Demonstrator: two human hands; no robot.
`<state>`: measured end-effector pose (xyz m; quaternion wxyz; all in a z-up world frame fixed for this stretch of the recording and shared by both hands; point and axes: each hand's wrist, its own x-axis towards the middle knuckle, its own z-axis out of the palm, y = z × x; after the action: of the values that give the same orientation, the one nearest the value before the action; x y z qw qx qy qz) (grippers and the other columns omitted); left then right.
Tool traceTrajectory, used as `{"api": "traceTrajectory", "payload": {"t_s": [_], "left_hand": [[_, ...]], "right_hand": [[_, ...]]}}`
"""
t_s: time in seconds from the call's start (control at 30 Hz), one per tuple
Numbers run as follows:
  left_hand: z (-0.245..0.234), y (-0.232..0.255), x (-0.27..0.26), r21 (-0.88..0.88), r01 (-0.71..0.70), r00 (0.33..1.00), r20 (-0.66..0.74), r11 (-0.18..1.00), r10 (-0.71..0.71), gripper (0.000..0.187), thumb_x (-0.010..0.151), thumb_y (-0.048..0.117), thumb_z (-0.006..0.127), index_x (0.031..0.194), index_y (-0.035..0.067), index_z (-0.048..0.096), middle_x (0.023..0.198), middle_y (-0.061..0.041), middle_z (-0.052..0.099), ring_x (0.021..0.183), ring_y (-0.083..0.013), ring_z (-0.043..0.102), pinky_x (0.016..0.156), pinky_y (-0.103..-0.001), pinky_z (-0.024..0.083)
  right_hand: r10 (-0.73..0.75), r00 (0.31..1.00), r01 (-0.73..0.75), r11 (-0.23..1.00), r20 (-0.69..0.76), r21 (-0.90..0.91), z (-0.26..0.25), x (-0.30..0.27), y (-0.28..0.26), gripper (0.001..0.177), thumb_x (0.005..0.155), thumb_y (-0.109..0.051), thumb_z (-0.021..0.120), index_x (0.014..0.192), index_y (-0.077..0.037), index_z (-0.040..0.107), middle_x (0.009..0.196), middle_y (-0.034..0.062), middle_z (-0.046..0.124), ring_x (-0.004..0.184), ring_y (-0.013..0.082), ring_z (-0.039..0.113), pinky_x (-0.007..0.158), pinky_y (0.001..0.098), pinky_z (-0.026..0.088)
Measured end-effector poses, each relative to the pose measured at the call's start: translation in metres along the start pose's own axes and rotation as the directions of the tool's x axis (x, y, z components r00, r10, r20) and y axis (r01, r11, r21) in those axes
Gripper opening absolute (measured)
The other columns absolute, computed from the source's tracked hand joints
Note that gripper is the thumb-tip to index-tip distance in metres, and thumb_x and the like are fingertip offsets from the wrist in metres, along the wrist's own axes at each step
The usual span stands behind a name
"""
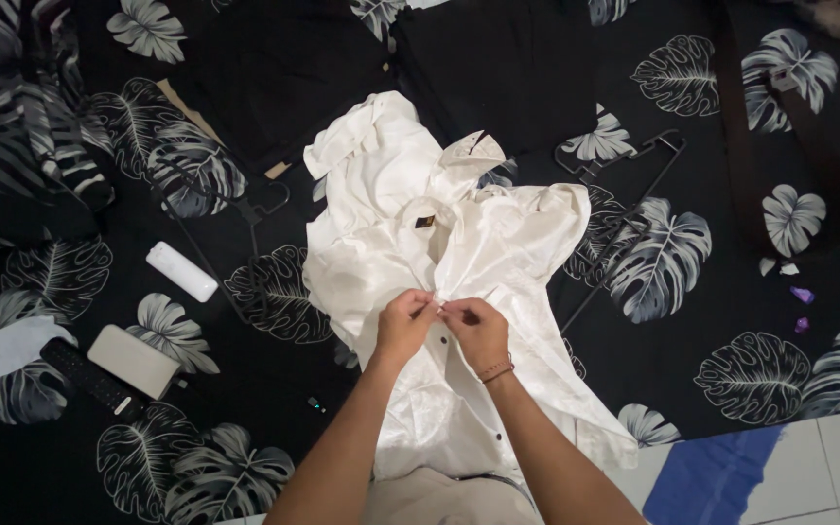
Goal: Buttoning a white long-sleeve shirt and hanging it on a hanger inside a wardrobe.
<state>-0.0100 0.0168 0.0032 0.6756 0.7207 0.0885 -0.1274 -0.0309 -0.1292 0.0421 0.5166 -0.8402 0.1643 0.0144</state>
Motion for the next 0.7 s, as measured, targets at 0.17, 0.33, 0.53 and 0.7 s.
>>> {"api": "traceTrajectory", "payload": {"t_s": [0.17,0.33,0.53,0.7], "left_hand": [[0.001,-0.001,-0.001,0.028,-0.022,0.999,-0.04,0.999,0.023,0.019,0.086,0.013,0.075,0.101,0.002,0.072,0.088,-0.009,0.08,0.078,-0.0135,0.076,0.072,-0.028,0.058],[0.003,-0.012,-0.001,0.031,-0.047,0.999,-0.019,0.998,0.048,0.016,0.085,0.011,0.076,0.099,0.003,0.073,0.085,-0.007,0.079,0.077,-0.0134,0.075,0.07,-0.027,0.058],[0.011,-0.047,0.014,0.103,-0.137,0.991,0.007,0.985,0.137,0.017,0.08,0.008,0.078,0.096,0.004,0.073,0.088,-0.009,0.079,0.081,-0.0156,0.076,0.074,-0.03,0.059],[0.022,-0.107,0.049,0.255,-0.171,0.985,0.046,0.952,0.165,0.018,0.084,0.019,0.074,0.096,0.005,0.074,0.086,-0.011,0.077,0.081,-0.0196,0.075,0.075,-0.034,0.057]], "right_hand": [[0.075,0.992,-0.1,0.958,0.102,0.268,0.002,0.004,0.021,0.011,0.085,-0.005,0.077,0.094,0.001,0.076,0.08,0.0033,0.074,0.071,0.009,0.067,0.067,0.0242,0.056],[0.21,0.948,-0.293,0.867,0.238,0.403,0.0,0.012,0.04,0.011,0.087,-0.005,0.072,0.096,0.002,0.074,0.081,0.0033,0.072,0.072,0.0116,0.067,0.071,0.0269,0.056],[0.27,0.897,-0.428,0.734,0.351,0.528,0.015,0.024,0.102,0.017,0.094,-0.013,0.062,0.097,0.0,0.073,0.075,0.0056,0.068,0.065,0.0149,0.063,0.064,0.0302,0.055],[0.204,0.932,-0.328,0.824,0.298,0.462,0.033,0.039,0.147,0.017,0.096,-0.012,0.06,0.094,-0.002,0.074,0.071,0.0055,0.067,0.062,0.0139,0.063,0.058,0.0304,0.053]]}}
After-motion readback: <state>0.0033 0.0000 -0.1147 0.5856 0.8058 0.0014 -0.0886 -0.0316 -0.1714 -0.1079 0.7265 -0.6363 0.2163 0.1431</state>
